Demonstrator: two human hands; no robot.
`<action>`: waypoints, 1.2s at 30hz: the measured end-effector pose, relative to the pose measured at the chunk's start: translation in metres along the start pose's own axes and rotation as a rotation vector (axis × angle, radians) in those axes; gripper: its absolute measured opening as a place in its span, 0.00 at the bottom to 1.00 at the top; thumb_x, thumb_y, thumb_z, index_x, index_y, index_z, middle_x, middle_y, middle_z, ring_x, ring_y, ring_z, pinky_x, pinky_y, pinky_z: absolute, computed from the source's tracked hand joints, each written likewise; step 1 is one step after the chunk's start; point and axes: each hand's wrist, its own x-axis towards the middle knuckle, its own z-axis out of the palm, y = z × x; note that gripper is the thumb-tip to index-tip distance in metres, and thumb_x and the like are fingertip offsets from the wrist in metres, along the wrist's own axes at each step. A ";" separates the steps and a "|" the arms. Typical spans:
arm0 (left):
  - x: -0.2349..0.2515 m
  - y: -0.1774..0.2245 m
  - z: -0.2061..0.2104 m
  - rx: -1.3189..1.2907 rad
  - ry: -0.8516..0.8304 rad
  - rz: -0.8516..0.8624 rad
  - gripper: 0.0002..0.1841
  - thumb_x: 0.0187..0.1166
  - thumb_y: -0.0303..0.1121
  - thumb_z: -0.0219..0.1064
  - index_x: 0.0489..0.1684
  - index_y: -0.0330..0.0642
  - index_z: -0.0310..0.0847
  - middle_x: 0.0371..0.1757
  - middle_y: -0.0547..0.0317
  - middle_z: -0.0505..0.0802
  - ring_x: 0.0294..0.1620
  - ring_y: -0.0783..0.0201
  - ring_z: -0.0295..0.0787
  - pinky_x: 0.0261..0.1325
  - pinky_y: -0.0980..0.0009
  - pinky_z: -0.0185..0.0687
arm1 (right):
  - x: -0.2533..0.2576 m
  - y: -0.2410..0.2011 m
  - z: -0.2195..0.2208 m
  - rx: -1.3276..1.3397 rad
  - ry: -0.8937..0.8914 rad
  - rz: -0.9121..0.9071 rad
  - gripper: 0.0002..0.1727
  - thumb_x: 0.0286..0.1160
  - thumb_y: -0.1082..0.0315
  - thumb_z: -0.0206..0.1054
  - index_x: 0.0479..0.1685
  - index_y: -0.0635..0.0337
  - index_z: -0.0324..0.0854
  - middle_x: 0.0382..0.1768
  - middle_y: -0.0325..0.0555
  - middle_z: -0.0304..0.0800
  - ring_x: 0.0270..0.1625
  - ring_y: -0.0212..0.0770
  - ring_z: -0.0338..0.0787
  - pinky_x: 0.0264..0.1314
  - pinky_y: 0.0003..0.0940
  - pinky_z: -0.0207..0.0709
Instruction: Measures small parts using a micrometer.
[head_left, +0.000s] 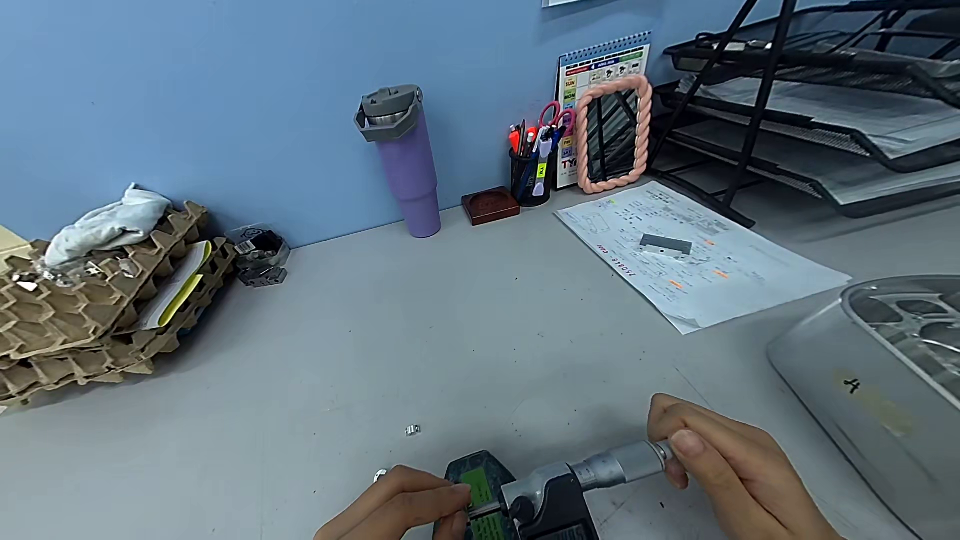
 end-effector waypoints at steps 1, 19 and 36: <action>0.000 0.000 0.000 -0.001 0.000 -0.001 0.05 0.78 0.21 0.69 0.45 0.32 0.91 0.45 0.58 0.94 0.52 0.79 0.89 0.56 0.82 0.85 | 0.000 0.000 0.000 0.000 0.006 -0.006 0.26 0.96 0.50 0.42 0.31 0.58 0.71 0.26 0.37 0.70 0.26 0.17 0.72 0.29 0.09 0.64; 0.000 0.000 -0.002 -0.034 -0.011 -0.011 0.06 0.81 0.24 0.69 0.46 0.32 0.90 0.48 0.57 0.94 0.54 0.78 0.89 0.59 0.80 0.86 | 0.001 0.004 -0.004 0.095 -0.021 0.006 0.24 0.94 0.46 0.45 0.36 0.53 0.76 0.32 0.32 0.74 0.35 0.14 0.76 0.34 0.07 0.67; 0.001 -0.001 -0.007 -0.011 -0.015 -0.013 0.05 0.79 0.24 0.71 0.43 0.33 0.91 0.47 0.58 0.95 0.54 0.79 0.90 0.59 0.81 0.86 | 0.001 0.003 -0.001 0.119 -0.049 0.030 0.23 0.95 0.46 0.43 0.38 0.51 0.72 0.33 0.32 0.71 0.33 0.14 0.74 0.32 0.07 0.66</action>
